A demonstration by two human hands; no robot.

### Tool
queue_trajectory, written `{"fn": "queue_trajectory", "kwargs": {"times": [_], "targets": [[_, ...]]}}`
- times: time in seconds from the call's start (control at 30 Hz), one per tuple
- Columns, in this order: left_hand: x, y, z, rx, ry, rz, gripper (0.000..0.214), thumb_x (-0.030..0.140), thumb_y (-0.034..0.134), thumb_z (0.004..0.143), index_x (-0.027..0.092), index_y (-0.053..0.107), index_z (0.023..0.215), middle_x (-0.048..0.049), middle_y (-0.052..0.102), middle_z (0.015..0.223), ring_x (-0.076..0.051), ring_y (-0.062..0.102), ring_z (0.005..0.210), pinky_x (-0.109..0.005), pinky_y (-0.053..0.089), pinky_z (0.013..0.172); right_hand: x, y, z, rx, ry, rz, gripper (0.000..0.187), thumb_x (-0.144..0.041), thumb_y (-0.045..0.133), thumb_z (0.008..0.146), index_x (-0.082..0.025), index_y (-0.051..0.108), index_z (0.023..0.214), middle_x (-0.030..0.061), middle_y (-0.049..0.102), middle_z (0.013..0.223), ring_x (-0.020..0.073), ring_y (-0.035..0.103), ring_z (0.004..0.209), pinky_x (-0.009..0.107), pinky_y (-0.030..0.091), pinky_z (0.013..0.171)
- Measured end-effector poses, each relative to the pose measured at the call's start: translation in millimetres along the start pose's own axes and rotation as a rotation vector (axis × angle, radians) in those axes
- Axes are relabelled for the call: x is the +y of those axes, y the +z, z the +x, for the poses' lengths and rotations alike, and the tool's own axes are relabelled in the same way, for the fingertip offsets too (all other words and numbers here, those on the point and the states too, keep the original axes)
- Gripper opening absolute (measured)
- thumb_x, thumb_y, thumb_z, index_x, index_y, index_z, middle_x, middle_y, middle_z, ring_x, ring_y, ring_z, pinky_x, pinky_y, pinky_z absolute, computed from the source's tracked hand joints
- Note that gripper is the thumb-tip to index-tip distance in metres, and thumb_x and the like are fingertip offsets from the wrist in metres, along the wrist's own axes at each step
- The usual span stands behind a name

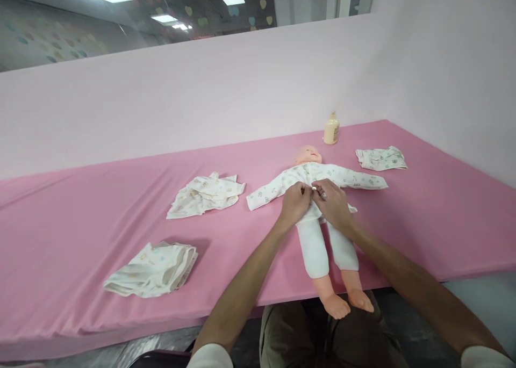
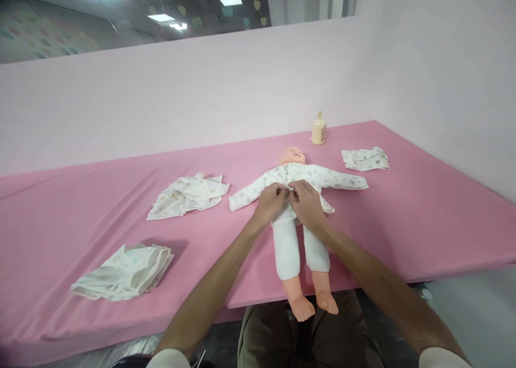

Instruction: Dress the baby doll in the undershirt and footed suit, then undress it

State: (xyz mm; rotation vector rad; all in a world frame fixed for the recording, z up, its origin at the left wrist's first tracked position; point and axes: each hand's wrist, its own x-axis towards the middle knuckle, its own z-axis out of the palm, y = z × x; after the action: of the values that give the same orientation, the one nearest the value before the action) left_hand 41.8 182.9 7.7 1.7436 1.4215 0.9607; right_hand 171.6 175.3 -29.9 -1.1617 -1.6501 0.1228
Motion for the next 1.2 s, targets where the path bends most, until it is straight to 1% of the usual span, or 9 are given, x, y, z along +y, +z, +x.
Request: {"fn": "queue_trajectory", "kwargs": {"times": [0.23, 0.4, 0.6, 0.73, 0.87, 0.93, 1.03, 1.1, 1.2], "targets": [[-4, 1.4, 4, 0.040, 0.031, 0.154, 0.025, 0.024, 0.050, 0.084, 0.018, 0.064, 0.064, -0.0039, 0.067, 0.079, -0.018, 0.058, 0.085, -0.031, 0.043, 0.079, 3, -2, 0, 0.012, 0.024, 0.015, 0.014, -0.016, 0.050, 0.085, -0.022, 0.063, 0.088, 0.0061, 0.065, 0.094, 0.0174, 0.062, 0.073, 0.034, 0.053, 0.073], [-1, 2.4, 0, 0.071, 0.001, 0.206, 0.025, 0.028, 0.050, 0.086, 0.020, 0.068, 0.071, -0.0049, 0.068, 0.091, -0.023, 0.055, 0.102, -0.041, 0.038, 0.094, 2, -3, -2, 0.003, 0.094, -0.055, 0.011, -0.018, 0.052, 0.085, -0.022, 0.063, 0.087, 0.0046, 0.066, 0.085, 0.0181, 0.061, 0.070, 0.033, 0.050, 0.071], [-3, 0.7, 2, 0.024, 0.057, 0.160, 0.024, 0.019, 0.046, 0.087, 0.019, 0.063, 0.071, -0.0048, 0.066, 0.085, -0.021, 0.056, 0.099, -0.037, 0.041, 0.092, 0, -1, -2, -0.025, -0.054, -0.119, 0.019, -0.014, 0.047, 0.089, -0.022, 0.062, 0.080, 0.0043, 0.068, 0.081, 0.0176, 0.062, 0.074, 0.029, 0.045, 0.065], [-3, -6.0, -11, 0.031, 0.064, 0.173, 0.017, 0.023, 0.048, 0.090, 0.019, 0.064, 0.092, -0.0067, 0.065, 0.104, -0.021, 0.054, 0.107, -0.038, 0.041, 0.097, -1, -10, -3, -0.055, -0.025, -0.121, 0.014, -0.019, 0.050, 0.091, -0.022, 0.063, 0.088, 0.0057, 0.070, 0.088, 0.0193, 0.064, 0.079, 0.032, 0.049, 0.071], [-8, -17.5, -46, -0.040, 0.218, 0.316, 0.032, 0.036, 0.058, 0.090, 0.021, 0.058, 0.119, -0.0090, 0.055, 0.122, -0.024, 0.049, 0.119, -0.039, 0.042, 0.101, 6, -43, -23, -0.184, -0.008, -0.162, 0.018, -0.030, 0.059, 0.088, -0.023, 0.063, 0.104, 0.0088, 0.068, 0.107, 0.0260, 0.063, 0.100, 0.041, 0.051, 0.086], [-14, -21.1, -62, -0.074, 0.302, 0.457, 0.029, 0.034, 0.058, 0.091, 0.020, 0.058, 0.116, -0.0090, 0.056, 0.117, -0.025, 0.052, 0.115, -0.038, 0.044, 0.096, 16, -63, -38, -0.232, -0.015, -0.183, 0.024, -0.030, 0.059, 0.087, -0.023, 0.063, 0.109, 0.0098, 0.066, 0.114, 0.0283, 0.061, 0.109, 0.046, 0.049, 0.094], [-22, -21.6, -71, -0.083, 0.339, 0.634, 0.022, 0.032, 0.049, 0.097, 0.018, 0.057, 0.111, -0.0091, 0.060, 0.110, -0.023, 0.058, 0.101, -0.033, 0.047, 0.076, 30, -84, -54, -0.304, 0.064, -0.192, 0.029, -0.026, 0.052, 0.090, -0.024, 0.062, 0.117, 0.0094, 0.066, 0.118, 0.0269, 0.062, 0.109, 0.043, 0.051, 0.090], [-25, -20.1, -70, -0.083, 0.356, 0.766, 0.023, 0.026, 0.039, 0.100, 0.017, 0.058, 0.108, -0.0094, 0.062, 0.106, -0.022, 0.061, 0.093, -0.030, 0.043, 0.065, 35, -89, -56, -0.355, 0.122, -0.197, 0.029, -0.024, 0.047, 0.092, -0.023, 0.063, 0.116, 0.0088, 0.068, 0.111, 0.0249, 0.064, 0.100, 0.039, 0.052, 0.082], [-27, -20.2, -65, -0.084, 0.384, 0.934, 0.030, 0.017, 0.031, 0.100, 0.017, 0.060, 0.106, -0.0097, 0.065, 0.102, -0.021, 0.063, 0.087, -0.030, 0.036, 0.059, 37, -87, -50, -0.374, 0.146, -0.201, 0.025, -0.020, 0.043, 0.092, -0.020, 0.066, 0.102, 0.0076, 0.071, 0.094, 0.0226, 0.065, 0.084, 0.035, 0.049, 0.072]]}}
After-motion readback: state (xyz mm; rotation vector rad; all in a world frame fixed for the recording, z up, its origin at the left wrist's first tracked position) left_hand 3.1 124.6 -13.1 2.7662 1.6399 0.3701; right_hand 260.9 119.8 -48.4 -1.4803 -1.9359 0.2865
